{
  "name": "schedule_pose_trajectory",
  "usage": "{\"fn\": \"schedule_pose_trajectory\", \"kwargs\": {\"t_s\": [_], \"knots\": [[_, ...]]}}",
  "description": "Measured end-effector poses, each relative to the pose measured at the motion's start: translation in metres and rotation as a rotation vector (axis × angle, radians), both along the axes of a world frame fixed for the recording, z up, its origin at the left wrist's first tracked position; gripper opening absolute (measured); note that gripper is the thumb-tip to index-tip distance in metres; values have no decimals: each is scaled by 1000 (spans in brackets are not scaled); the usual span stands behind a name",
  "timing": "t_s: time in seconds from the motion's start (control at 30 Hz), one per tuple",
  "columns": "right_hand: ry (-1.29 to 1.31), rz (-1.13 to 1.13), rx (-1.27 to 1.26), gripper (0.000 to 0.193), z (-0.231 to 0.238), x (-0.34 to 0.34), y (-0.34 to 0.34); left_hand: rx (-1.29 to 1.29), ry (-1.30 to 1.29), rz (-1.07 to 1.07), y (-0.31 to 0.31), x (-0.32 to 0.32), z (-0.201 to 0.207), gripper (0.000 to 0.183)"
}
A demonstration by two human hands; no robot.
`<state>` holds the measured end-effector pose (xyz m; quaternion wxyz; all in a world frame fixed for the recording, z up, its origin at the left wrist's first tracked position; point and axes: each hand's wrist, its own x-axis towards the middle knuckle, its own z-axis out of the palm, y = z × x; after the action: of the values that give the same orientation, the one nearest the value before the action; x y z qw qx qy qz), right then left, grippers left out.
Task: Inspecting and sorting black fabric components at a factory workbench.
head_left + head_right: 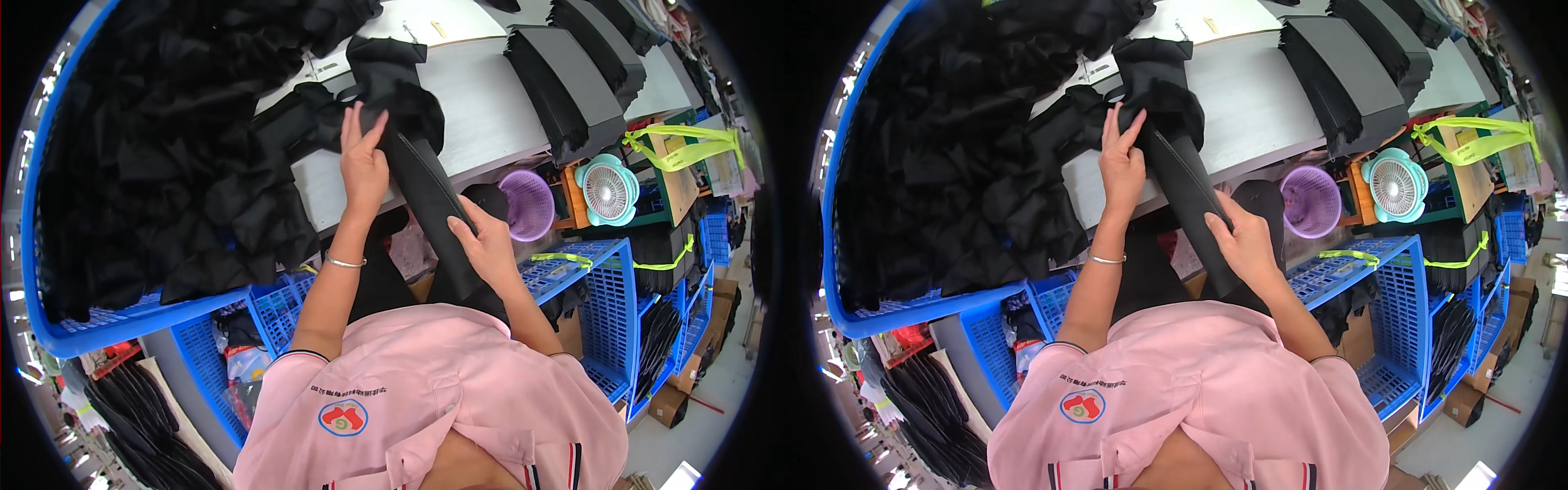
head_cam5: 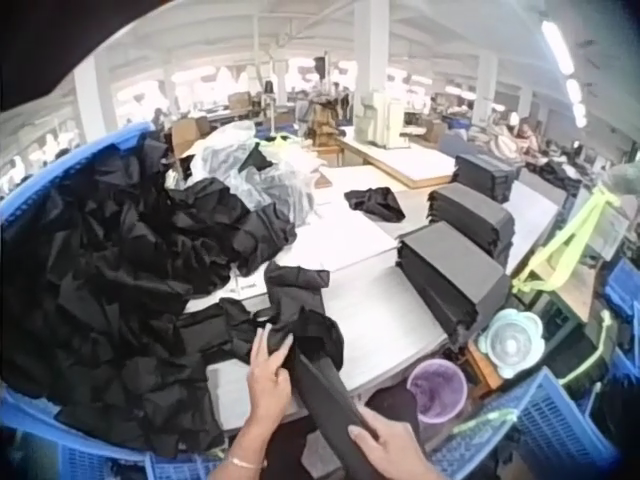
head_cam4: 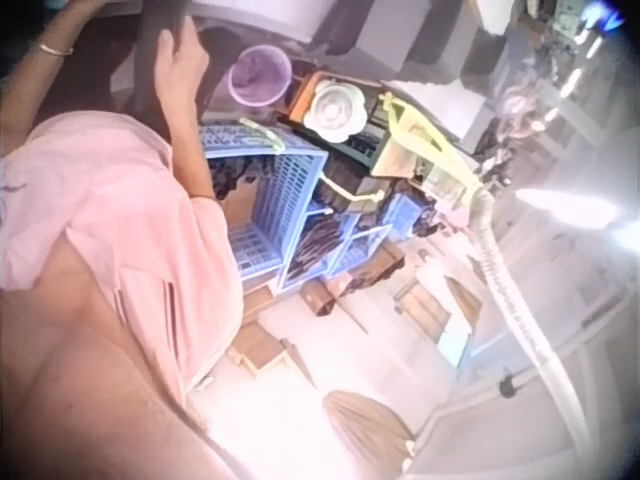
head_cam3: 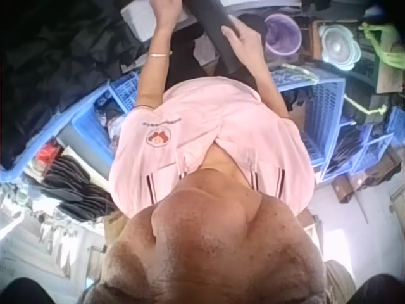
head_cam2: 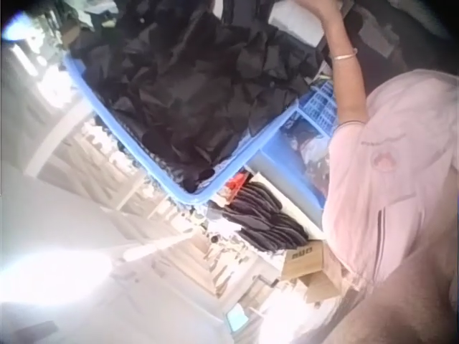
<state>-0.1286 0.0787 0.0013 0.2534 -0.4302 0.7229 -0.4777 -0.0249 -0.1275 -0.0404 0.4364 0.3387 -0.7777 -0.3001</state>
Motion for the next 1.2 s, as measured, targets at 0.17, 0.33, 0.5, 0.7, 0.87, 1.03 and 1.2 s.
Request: {"fn": "schedule_pose_trajectory", "kwargs": {"t_s": [0.17,0.33,0.5,0.7,0.87,1.03,1.2], "knots": [[191,14,21,28,12,-8,-28,-94,-10,-233,26,-16,19,37],[510,-44,50,15,-15,-15,-62,-61,-10,-474,55,-1,48,30],[235,64,-230,15,-54,-14,-64,33,-29,-693,73,16,56,40],[-859,-107,-314,49,-53,-24,-58,-45,111,-244,107,49,58,57],[-1046,-89,-401,43,-27,-22,-57,-5,24,-122,115,41,54,80],[-1197,-97,-431,43,-15,-9,-53,-80,35,-2,120,21,52,78],[-1241,-71,-455,40,-17,-6,-47,78,264,-105,129,17,57,64]]}}
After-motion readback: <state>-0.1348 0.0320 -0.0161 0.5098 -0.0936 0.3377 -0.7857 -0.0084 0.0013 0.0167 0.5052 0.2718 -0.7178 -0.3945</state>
